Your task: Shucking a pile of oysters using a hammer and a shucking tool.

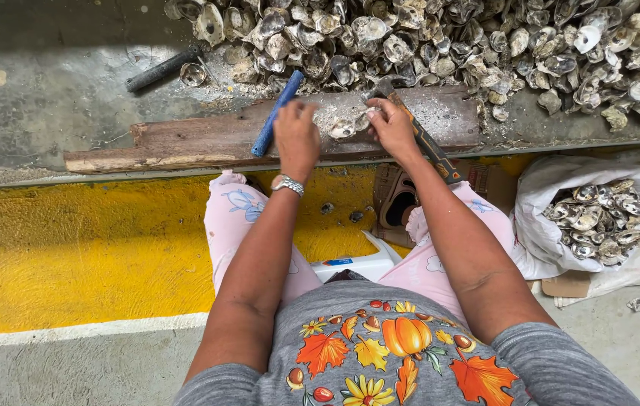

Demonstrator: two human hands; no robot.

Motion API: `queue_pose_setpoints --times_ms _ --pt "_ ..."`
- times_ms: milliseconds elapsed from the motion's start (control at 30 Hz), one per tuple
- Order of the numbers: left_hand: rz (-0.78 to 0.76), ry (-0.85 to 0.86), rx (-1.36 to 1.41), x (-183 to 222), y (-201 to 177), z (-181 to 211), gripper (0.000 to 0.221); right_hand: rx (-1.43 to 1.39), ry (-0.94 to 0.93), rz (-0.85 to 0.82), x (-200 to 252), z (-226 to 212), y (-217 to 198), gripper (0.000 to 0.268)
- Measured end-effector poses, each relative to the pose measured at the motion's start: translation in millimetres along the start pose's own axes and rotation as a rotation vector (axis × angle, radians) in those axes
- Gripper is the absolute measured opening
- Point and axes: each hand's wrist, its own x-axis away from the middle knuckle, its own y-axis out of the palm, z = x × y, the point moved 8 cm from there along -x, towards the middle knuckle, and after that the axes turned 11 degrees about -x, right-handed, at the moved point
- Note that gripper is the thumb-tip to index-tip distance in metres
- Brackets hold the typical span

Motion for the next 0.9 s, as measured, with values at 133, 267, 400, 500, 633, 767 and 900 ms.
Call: queue_pose_setpoints --times_ms 133,267,400,500,633,767,900 --pt "0.082 -0.253 -0.251 -2 -27 -44 0.056 0.370 -0.049 0.092 4 -17 -10 0.042" --pt "-0.173 -0.336 -0.254 16 -7 -71 0.062 0.769 -0.129 0.212 14 -34 -26 0.048" --pt "-0.211 -0.369 -0.207 17 1 -77 0.030 1.139 -0.108 0.270 12 -20 -62 0.053" --pt "-0.204 -0.439 0.005 10 -29 -66 0.026 1.109 0.004 0.242 5 6 -85 0.048" --pt "-0.216 -0.355 0.265 21 -40 -55 0.032 0.948 -0.086 0.300 26 -23 -76 0.038" --pt "-0.226 -0.208 0.344 51 -59 -35 0.035 0.808 -0.219 0.394 61 -63 -68 0.036" --pt "-0.378 -0.339 0.380 86 -51 -33 0.040 0.114 -0.057 0.236 119 -71 -44 0.024"
